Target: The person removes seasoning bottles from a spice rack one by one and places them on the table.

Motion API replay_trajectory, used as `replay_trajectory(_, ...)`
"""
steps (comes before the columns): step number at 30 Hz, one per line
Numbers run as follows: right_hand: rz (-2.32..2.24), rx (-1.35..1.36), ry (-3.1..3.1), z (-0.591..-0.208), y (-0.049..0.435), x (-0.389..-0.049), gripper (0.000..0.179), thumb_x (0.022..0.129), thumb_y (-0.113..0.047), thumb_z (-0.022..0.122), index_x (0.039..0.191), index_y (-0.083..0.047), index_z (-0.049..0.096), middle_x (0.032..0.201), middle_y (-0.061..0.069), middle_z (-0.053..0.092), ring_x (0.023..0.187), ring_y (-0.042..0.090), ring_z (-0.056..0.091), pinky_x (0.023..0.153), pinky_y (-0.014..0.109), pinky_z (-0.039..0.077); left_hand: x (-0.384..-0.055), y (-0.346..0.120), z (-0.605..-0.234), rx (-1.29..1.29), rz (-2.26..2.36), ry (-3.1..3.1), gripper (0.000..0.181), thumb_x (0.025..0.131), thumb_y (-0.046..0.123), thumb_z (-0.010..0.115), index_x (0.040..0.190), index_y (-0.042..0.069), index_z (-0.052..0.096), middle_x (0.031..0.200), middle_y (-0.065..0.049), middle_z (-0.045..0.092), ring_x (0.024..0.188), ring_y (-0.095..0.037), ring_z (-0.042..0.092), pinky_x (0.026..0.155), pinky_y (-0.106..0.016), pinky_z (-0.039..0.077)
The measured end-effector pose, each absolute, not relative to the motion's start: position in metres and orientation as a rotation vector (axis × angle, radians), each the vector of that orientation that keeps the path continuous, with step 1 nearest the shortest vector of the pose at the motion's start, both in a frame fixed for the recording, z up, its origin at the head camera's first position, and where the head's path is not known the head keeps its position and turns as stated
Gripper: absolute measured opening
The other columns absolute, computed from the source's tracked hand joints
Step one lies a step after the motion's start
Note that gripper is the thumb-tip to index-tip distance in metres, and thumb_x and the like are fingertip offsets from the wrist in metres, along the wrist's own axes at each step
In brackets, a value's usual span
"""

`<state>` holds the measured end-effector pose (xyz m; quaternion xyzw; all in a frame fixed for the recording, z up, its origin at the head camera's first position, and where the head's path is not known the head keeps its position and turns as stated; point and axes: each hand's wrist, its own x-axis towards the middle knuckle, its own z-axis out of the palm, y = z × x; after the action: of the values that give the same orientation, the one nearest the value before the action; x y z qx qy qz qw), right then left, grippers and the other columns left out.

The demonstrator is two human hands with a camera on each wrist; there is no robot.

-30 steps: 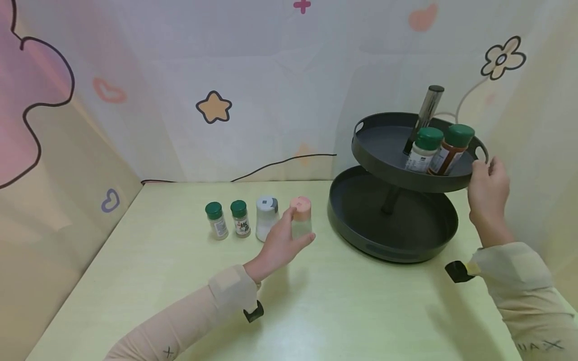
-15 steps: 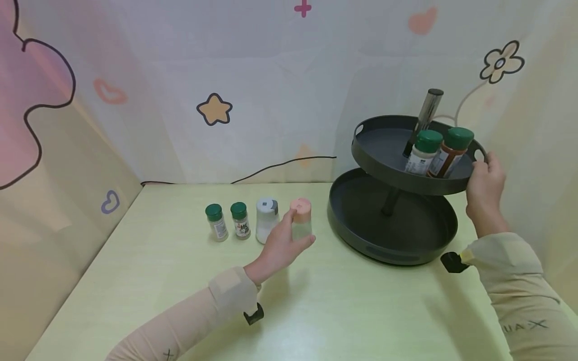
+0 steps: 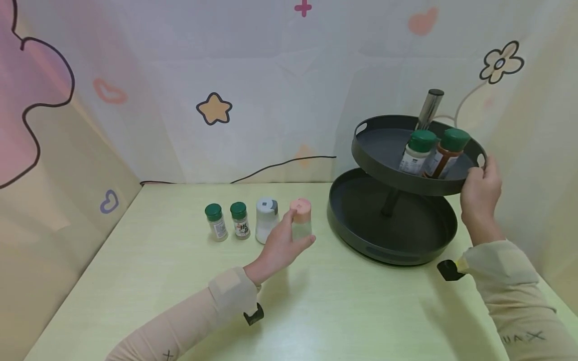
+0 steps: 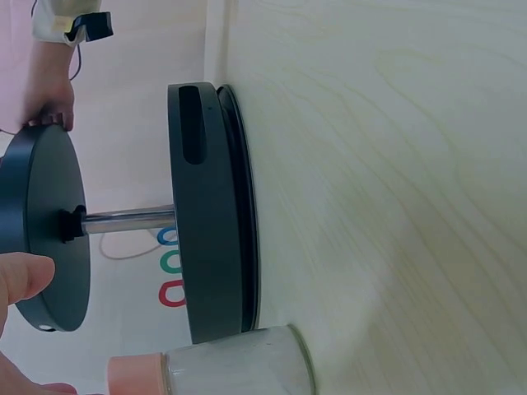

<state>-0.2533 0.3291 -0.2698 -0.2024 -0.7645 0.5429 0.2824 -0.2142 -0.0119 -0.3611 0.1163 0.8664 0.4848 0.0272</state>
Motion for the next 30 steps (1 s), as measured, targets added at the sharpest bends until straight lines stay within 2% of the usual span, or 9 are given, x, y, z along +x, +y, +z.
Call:
replay_trajectory(9, 1.365, -0.543, -2.084, -0.272, 0.321, -0.247, 0.015, 0.089, -0.019, 0.026, 0.084, -0.028, 0.037, 0.077, -0.004, 0.031, 0.075, 0.007, 0.032, 0.066, 0.026, 0.025, -0.214, -0.012, -0.361, 0.392, 1.485, 2.695, 0.076, 0.082, 0.030, 0.061, 0.139, 0.005, 0.019, 0.141, -0.013, 0.031, 0.127, -0.028, 0.034, 0.102, -0.045, 0.031)
replay_trajectory(14, 1.326, -0.571, -2.111, -0.272, 0.316, -0.245, 0.023, 0.089, -0.021, 0.026, 0.105, -0.019, 0.042, 0.085, -0.005, 0.036, 0.084, 0.010, 0.035, 0.071, 0.024, 0.027, -0.213, -0.012, -0.360, 0.396, 1.489, 2.694, 0.076, 0.082, 0.030, 0.061, 0.139, 0.004, 0.018, 0.142, -0.012, 0.031, 0.128, -0.026, 0.033, 0.102, -0.044, 0.030)
replay_trajectory(17, 1.319, -0.579, -2.110, -0.273, 0.314, -0.244, 0.031, 0.088, -0.022, 0.026, 0.115, -0.014, 0.040, 0.093, -0.002, 0.041, 0.093, 0.013, 0.037, 0.077, 0.024, 0.029, -0.213, -0.012, -0.361, 0.376, 1.490, 2.687, 0.077, 0.081, 0.031, 0.062, 0.140, 0.006, 0.018, 0.142, -0.011, 0.030, 0.129, -0.025, 0.033, 0.103, -0.044, 0.030)
replay_trajectory(19, 1.343, -0.576, -2.118, -0.274, 0.313, -0.243, 0.042, 0.089, -0.022, 0.025, 0.130, -0.016, 0.033, 0.117, 0.001, 0.044, 0.111, 0.011, 0.036, 0.090, 0.021, 0.030, -0.213, -0.012, -0.361, 0.376, 1.491, 2.687, 0.077, 0.082, 0.032, 0.062, 0.140, 0.006, 0.019, 0.142, -0.011, 0.030, 0.128, -0.025, 0.033, 0.102, -0.044, 0.030)
replay_trajectory(21, 1.378, -0.554, -2.124, -0.275, 0.312, -0.242, 0.052, 0.089, -0.022, 0.025, 0.141, -0.018, 0.018, 0.142, -0.001, 0.028, 0.127, 0.005, 0.024, 0.104, 0.021, 0.022, -0.213, -0.012, -0.362, 0.374, 1.492, 2.685, 0.076, 0.082, 0.032, 0.062, 0.139, 0.006, 0.019, 0.142, -0.011, 0.031, 0.128, -0.025, 0.033, 0.102, -0.044, 0.030)
replay_trajectory(23, 1.409, -0.527, -2.130, -0.275, 0.311, -0.240, 0.058, 0.089, -0.022, 0.024, 0.143, -0.020, 0.003, 0.149, -0.006, 0.007, 0.132, 0.001, 0.008, 0.109, 0.022, 0.012, -0.213, -0.012, -0.362, 0.371, 1.496, 2.681, 0.076, 0.082, 0.031, 0.062, 0.139, 0.006, 0.019, 0.142, -0.011, 0.031, 0.128, -0.026, 0.033, 0.102, -0.044, 0.030)
replay_trajectory(24, 1.421, -0.517, -2.129, -0.275, 0.310, -0.239, 0.059, 0.089, -0.023, 0.024, 0.142, -0.020, -0.001, 0.148, -0.008, 0.001, 0.132, -0.001, 0.004, 0.110, 0.022, 0.009, -0.213, -0.012, -0.362, 0.371, 1.497, 2.680, 0.076, 0.081, 0.031, 0.062, 0.139, 0.006, 0.019, 0.142, -0.011, 0.031, 0.128, -0.026, 0.033, 0.102, -0.044, 0.030)
replay_trajectory(28, 1.447, -0.487, -2.128, -0.275, 0.308, -0.237, 0.061, 0.089, -0.025, 0.025, 0.142, -0.020, -0.006, 0.148, -0.008, -0.003, 0.132, -0.002, 0.001, 0.110, 0.022, 0.007, -0.213, -0.011, -0.361, 0.373, 1.496, 2.684, 0.076, 0.082, 0.031, 0.062, 0.139, 0.006, 0.019, 0.142, -0.011, 0.031, 0.128, -0.026, 0.033, 0.102, -0.044, 0.030)
replay_trajectory(30, 1.448, -0.492, -2.128, -0.274, 0.309, -0.237, 0.060, 0.089, -0.026, 0.026, 0.143, -0.019, 0.001, 0.149, -0.005, 0.005, 0.133, 0.002, 0.009, 0.110, 0.023, 0.012, -0.213, -0.011, -0.360, 0.377, 1.491, 2.693, 0.076, 0.082, 0.031, 0.061, 0.139, 0.006, 0.019, 0.142, -0.011, 0.031, 0.128, -0.026, 0.033, 0.102, -0.044, 0.030)
